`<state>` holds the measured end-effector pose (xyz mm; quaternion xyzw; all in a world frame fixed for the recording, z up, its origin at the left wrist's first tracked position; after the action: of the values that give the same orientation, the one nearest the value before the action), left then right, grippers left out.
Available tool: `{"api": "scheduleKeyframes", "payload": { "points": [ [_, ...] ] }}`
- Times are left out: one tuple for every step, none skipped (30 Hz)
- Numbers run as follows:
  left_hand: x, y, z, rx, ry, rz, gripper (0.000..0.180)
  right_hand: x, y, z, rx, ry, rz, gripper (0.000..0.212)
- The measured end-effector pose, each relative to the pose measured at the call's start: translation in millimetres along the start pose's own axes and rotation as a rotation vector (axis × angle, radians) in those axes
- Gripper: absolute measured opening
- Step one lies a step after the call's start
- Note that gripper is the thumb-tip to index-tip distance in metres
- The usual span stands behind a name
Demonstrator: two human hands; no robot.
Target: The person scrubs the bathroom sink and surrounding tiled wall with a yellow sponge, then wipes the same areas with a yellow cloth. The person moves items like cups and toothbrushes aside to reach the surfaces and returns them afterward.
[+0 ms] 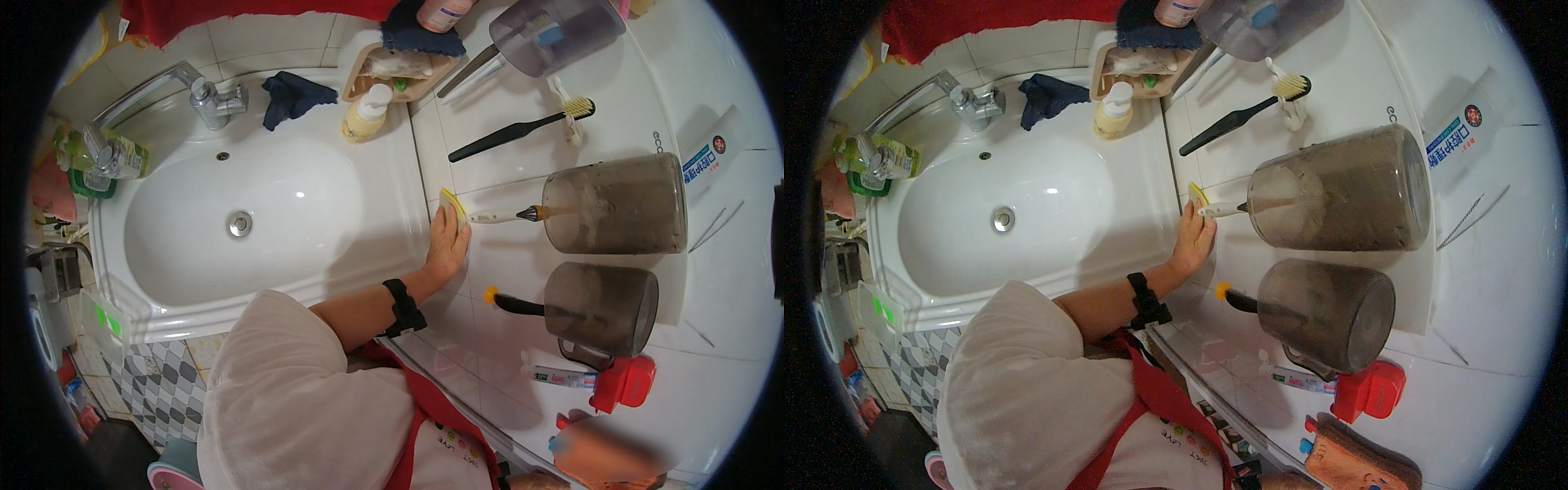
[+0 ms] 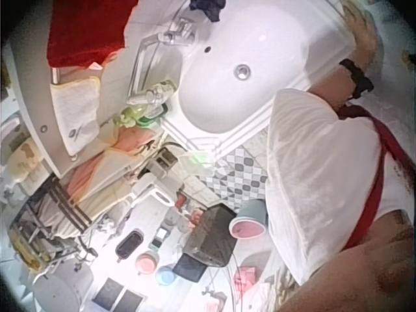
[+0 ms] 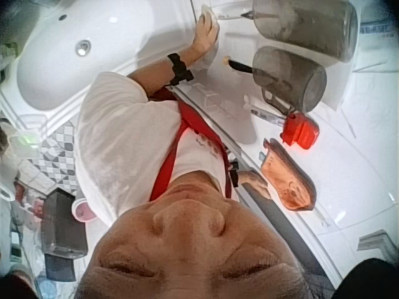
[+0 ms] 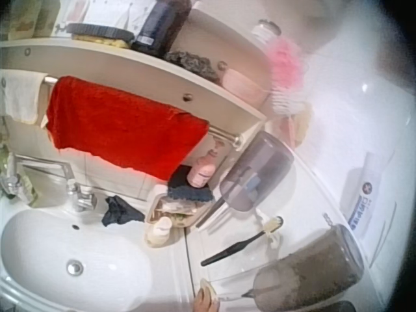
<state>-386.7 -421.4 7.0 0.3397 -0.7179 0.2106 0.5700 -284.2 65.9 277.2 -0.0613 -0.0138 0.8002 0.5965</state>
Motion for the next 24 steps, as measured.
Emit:
{"api": "scheduleKeyframes", "payload": {
  "points": [
    [-0.1,0.0,0.2,-0.002,-0.001,0.000,0.065,-0.3,0.5,-0.1,0.002,-0.004,0.000,0.050],
    [-0.2,-0.1,0.5,0.002,0.010,-0.011,0.065,-0.6,0.4,0.4,0.004,-0.008,0.000,0.049],
    [-0.4,0.2,1.0,-0.001,0.012,-0.011,0.065,-0.8,0.9,0.5,0.006,-0.012,0.000,0.049],
    [-0.4,0.3,1.4,0.002,0.026,-0.022,0.065,-1.1,0.9,1.4,0.007,-0.016,0.001,0.049],
    [0.1,-0.2,1.7,0.025,0.052,-0.041,0.065,-1.4,1.5,1.1,0.008,-0.021,0.002,0.049],
    [2.0,-1.7,1.3,0.098,0.119,0.018,0.060,-1.6,1.2,1.8,0.008,-0.025,0.004,0.049],
    [4.5,-3.6,0.2,0.190,0.199,0.070,0.056,-1.8,1.7,1.8,0.009,-0.028,0.006,0.049],
    [6.6,-4.6,-0.6,0.245,0.248,0.119,0.052,-2.1,1.8,1.9,0.010,-0.030,0.006,0.049],
    [6.6,-5.1,-0.3,0.227,0.222,0.092,0.053,-2.3,1.5,2.1,0.011,-0.032,0.006,0.049],
    [6.2,-4.9,0.6,0.172,0.164,0.061,0.055,-2.6,1.8,1.9,0.013,-0.035,0.004,0.049],
    [5.5,-5.0,1.4,0.110,0.083,0.029,0.056,-2.8,1.4,2.1,0.015,-0.038,0.002,0.049],
    [7.3,-7.1,1.7,0.077,0.080,-0.118,0.056,-3.0,1.4,1.9,0.016,-0.041,-0.001,0.049],
    [8.9,-9.3,2.5,0.039,0.054,-0.266,0.056,-3.2,1.1,2.4,0.018,-0.043,-0.004,0.049],
    [11.1,-11.6,4.2,0.001,0.028,-0.414,0.056,-3.3,1.1,2.5,0.019,-0.046,-0.006,0.048],
    [15.3,-15.2,6.4,0.054,0.054,-0.328,0.056,-3.4,1.2,3.0,0.020,-0.048,-0.007,0.048],
    [20.1,-18.6,10.4,0.106,0.080,-0.242,0.057,-3.5,1.1,3.3,0.021,-0.051,-0.009,0.048],
    [24.7,-20.5,17.2,0.136,0.078,-0.147,0.057,-3.7,1.6,3.6,0.024,-0.054,-0.010,0.048],
    [29.7,-23.1,24.4,0.180,0.108,-0.134,0.057,-3.9,1.8,3.8,0.028,-0.057,-0.013,0.048],
    [33.2,-25.9,34.0,0.202,0.110,-0.112,0.057,-4.2,2.5,3.8,0.032,-0.059,-0.016,0.048],
    [36.2,-28.1,45.9,0.223,0.110,-0.090,0.057,-4.5,3.1,4.0,0.034,-0.061,-0.019,0.048],
    [40.5,-31.6,62.3,0.256,0.156,-0.146,0.055,-4.9,4.1,3.8,0.036,-0.063,-0.022,0.048],
    [45.2,-36.0,81.3,0.299,0.230,-0.219,0.053,-5.3,4.9,3.7,0.038,-0.064,-0.025,0.048],
    [46.1,-40.5,100.1,0.360,0.225,-0.117,0.054,-5.6,6.1,3.4,0.041,-0.066,-0.027,0.048],
    [45.9,-47.0,119.3,0.435,0.249,-0.031,0.056,-6.0,7.1,3.2,0.044,-0.066,-0.029,0.048]
  ]
}}
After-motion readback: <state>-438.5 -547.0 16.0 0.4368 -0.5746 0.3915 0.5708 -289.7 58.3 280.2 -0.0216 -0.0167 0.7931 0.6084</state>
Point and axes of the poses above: each hand's wrist, its own z-axis towards the middle knuckle, its own y-axis out of the palm, x = y × z, the point moved 3 cm from there along z, towards the middle knuckle, and after that the axes turned 12 degrees about -y, right-handed, at the moved point
